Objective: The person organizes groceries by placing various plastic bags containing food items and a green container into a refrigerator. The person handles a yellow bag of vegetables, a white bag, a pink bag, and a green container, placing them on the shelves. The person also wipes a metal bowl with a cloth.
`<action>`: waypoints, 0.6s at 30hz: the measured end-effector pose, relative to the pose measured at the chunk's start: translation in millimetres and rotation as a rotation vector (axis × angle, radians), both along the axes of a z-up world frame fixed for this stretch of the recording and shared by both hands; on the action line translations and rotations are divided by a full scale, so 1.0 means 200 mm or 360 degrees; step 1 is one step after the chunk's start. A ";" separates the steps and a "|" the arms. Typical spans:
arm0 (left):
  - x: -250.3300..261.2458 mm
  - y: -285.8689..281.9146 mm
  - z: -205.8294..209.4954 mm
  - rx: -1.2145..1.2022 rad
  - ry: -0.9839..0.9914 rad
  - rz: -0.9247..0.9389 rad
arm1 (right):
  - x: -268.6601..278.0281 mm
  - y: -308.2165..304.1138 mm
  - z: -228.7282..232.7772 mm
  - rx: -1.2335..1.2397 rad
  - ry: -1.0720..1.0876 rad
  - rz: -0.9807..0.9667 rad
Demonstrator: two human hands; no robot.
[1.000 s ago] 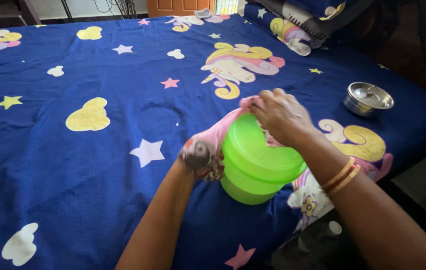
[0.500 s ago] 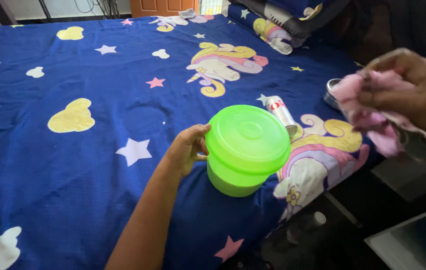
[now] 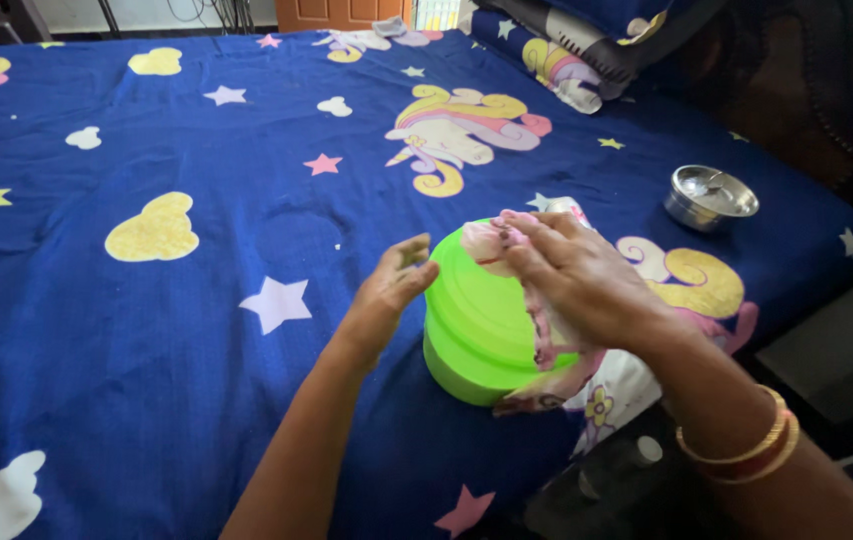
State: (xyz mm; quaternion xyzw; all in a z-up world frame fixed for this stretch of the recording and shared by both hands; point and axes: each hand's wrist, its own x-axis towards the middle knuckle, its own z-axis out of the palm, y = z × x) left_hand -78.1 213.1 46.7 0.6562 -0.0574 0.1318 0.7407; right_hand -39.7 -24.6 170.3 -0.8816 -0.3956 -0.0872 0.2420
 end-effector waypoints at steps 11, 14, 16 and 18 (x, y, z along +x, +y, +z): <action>0.00 -0.13 -0.05 -0.0282 -0.0197 -0.0319 | 0.13 0.30 -0.01 0.0035 0.0320 -0.0140; 0.00 -0.13 -0.09 -0.0435 -0.0199 -0.0387 | 0.00 0.29 0.05 0.0042 0.0390 0.0059; 0.00 -0.13 -0.08 -0.0452 -0.0210 -0.0417 | -0.10 0.25 0.04 0.0075 0.0252 0.0305; -0.01 -0.13 -0.05 -0.0409 -0.0236 -0.0432 | -0.21 0.15 0.03 0.0184 0.0072 0.0621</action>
